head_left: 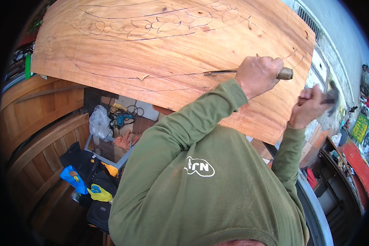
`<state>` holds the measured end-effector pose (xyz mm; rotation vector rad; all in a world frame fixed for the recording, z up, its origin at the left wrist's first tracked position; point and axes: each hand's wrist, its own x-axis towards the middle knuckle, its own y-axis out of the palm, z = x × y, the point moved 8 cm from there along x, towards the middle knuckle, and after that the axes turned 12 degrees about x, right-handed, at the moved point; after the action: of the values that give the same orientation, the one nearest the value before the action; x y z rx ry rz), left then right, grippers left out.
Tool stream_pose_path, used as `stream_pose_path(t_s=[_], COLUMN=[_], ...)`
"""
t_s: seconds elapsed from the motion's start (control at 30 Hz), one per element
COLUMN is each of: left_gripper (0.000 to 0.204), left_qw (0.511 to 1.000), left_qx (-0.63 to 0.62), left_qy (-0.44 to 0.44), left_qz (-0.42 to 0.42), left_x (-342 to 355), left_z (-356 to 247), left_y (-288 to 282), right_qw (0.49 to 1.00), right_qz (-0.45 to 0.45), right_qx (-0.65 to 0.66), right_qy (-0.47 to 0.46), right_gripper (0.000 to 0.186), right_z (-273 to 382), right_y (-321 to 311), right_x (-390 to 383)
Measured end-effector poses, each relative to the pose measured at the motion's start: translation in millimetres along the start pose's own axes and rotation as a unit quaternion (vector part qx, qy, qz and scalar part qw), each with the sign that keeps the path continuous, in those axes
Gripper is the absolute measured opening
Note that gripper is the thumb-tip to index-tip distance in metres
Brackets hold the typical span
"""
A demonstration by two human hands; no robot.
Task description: The person carves a floral design into a large wooden board using a chisel and hammer. They repeatedly position the chisel along the drawn lines and strike it with the hammer to remove wood shavings.
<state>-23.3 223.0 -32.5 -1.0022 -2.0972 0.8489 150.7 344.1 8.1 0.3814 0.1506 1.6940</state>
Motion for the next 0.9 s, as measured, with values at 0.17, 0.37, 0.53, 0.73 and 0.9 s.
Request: stream_pose_path(t_s=[0.17,0.37,0.53,0.73,0.9], left_gripper=[0.024,0.024,0.025,0.026,0.026], left_qw=[1.000,1.000,1.000,0.999,0.999], left_qx=[0.001,-0.012,0.001,-0.011,-0.007], left_qy=[0.005,0.010,0.018,0.025,0.030], left_qz=[0.004,-0.027,-0.012,-0.028,-0.033], left_x=[-6.0,-3.9,-13.5,-13.1,-13.4], left_z=[2.4,1.3,1.9,3.3,-0.4], left_y=[1.9,-10.4,-9.0,-18.6,-22.5], right_qw=[0.921,0.999,0.908,1.000,0.937], right_qz=[0.272,-0.024,0.281,0.002,0.269], right_qx=[-0.275,0.025,-0.310,-0.013,-0.162], right_qy=[0.046,-0.008,0.016,-0.001,0.151], right_gripper=[0.066,0.014,0.064,0.044,0.071], right_z=[-30.6,27.8,-36.1,39.4,-86.4], right_y=[-11.8,-34.8,-11.0,-35.2,-45.6], right_x=[-13.1,49.3,-33.9,48.1,-67.0])
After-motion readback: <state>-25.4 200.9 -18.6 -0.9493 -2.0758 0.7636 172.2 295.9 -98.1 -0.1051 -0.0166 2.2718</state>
